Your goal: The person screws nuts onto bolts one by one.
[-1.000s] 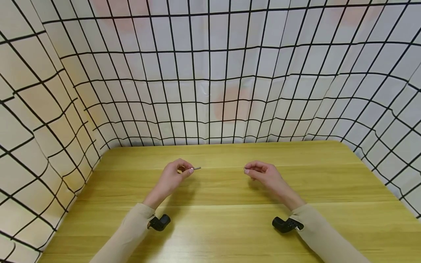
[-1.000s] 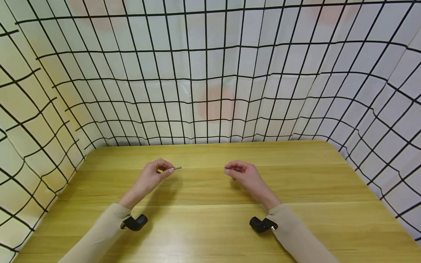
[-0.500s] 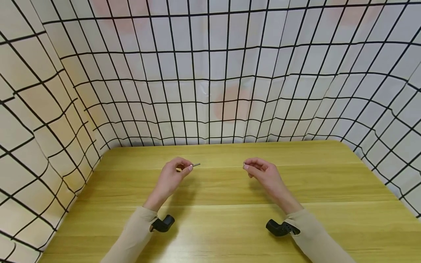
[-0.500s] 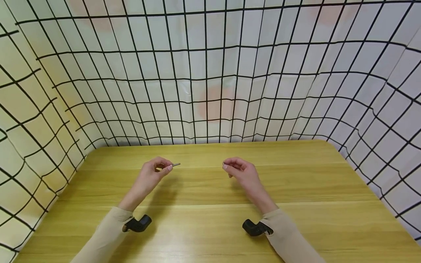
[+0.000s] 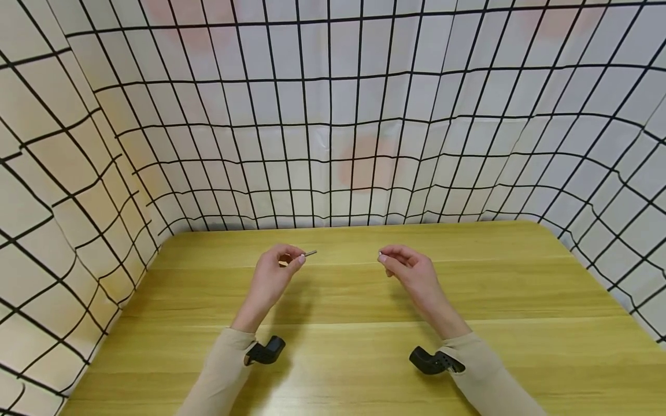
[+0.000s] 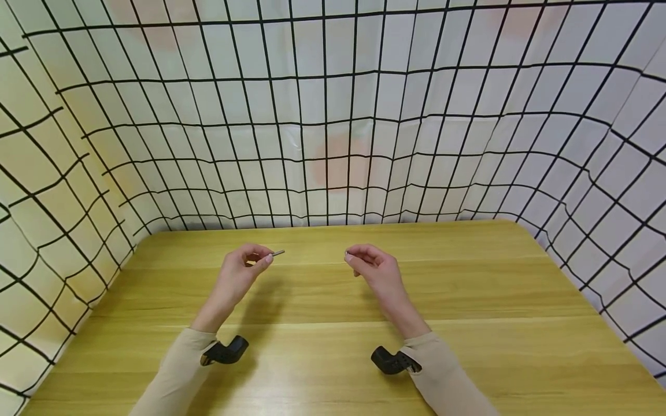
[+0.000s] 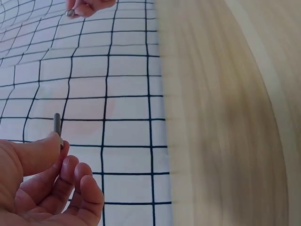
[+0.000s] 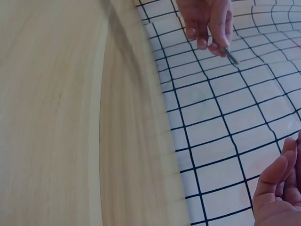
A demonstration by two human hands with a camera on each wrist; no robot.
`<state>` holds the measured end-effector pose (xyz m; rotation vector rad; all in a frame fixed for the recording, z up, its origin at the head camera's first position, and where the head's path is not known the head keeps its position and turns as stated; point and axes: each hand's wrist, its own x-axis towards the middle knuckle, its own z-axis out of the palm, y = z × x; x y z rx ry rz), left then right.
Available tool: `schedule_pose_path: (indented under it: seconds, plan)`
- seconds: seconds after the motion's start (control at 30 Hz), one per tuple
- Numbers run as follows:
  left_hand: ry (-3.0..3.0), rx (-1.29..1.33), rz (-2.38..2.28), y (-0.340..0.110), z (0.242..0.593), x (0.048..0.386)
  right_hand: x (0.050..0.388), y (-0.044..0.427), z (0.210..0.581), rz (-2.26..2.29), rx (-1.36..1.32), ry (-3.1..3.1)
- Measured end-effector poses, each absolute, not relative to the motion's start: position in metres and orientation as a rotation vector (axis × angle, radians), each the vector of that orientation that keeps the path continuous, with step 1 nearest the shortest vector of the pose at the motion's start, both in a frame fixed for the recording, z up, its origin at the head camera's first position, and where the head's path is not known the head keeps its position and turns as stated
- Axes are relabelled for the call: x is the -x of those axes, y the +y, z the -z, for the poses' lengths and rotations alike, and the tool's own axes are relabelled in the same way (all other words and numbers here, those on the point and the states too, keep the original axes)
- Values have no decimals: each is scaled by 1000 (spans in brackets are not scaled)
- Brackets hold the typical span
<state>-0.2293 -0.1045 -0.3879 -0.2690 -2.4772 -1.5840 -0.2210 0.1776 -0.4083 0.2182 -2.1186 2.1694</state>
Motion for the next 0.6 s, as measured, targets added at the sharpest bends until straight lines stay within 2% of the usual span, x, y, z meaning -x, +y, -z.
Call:
schedule_pose_path:
  seconds: [0.6]
  plan:
    - [-2423, 272, 1653, -95, 386, 226, 219, 165, 404, -2225, -244, -2091]
